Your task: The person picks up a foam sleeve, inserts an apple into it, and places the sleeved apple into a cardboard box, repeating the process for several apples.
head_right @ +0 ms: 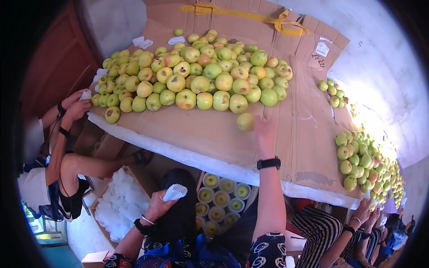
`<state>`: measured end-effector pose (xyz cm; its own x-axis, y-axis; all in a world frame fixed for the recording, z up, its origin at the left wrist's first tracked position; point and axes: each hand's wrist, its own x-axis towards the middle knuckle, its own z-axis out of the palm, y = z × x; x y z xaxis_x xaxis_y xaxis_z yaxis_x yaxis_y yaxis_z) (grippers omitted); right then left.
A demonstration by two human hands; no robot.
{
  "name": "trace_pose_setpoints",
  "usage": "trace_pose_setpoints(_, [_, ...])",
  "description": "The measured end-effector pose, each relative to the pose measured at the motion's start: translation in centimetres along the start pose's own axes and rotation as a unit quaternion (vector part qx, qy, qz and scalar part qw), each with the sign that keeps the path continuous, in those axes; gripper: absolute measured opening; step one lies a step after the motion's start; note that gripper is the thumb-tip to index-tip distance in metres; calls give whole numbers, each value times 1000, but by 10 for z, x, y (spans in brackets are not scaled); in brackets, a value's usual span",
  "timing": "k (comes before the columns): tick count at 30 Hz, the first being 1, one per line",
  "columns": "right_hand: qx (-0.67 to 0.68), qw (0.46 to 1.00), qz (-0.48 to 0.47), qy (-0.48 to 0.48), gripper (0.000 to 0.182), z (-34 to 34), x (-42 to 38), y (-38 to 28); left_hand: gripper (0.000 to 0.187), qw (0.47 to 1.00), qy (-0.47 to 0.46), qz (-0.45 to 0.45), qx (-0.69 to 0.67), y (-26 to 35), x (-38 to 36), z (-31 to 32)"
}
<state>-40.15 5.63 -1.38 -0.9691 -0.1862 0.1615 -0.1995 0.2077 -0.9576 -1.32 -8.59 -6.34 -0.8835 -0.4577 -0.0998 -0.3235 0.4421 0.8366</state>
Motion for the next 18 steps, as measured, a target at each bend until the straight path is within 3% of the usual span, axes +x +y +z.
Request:
trace_pose_setpoints(3, [-106, 989, 52, -83, 60, 11, 15, 13, 21, 999, -2, -23, -43, 1, 5, -2])
trace_pose_setpoints(5, [-134, 958, 49, -250, 67, 6, 1, -13, 21, 998, 3, -44, -45, 2, 6, -1])
trace_pose_setpoints(9, [-177, 948, -24, -265, 65, 9, -26, -18, 23, 1000, 5, -13, -11, -1, 12, 0])
trace_pose_setpoints(11, [-97, 967, -75, -224, 61, 9, -44, -21, 29, 995, -23, -23, 90, 10, 13, -1])
trace_pose_setpoints(15, [-47, 969, -91, -224, 57, -3, -87, -37, 38, 994, -26, -37, 100, 21, 6, -4])
trace_pose_setpoints(17, [89, 962, -100, -236, 57, -13, -116, -49, 40, 998, -6, 43, 38, 22, -5, -8])
trace_pose_setpoints(18, [90, 964, -96, -233, 57, -20, -129, -53, 40, 998, -11, 43, 40, 22, -11, -8])
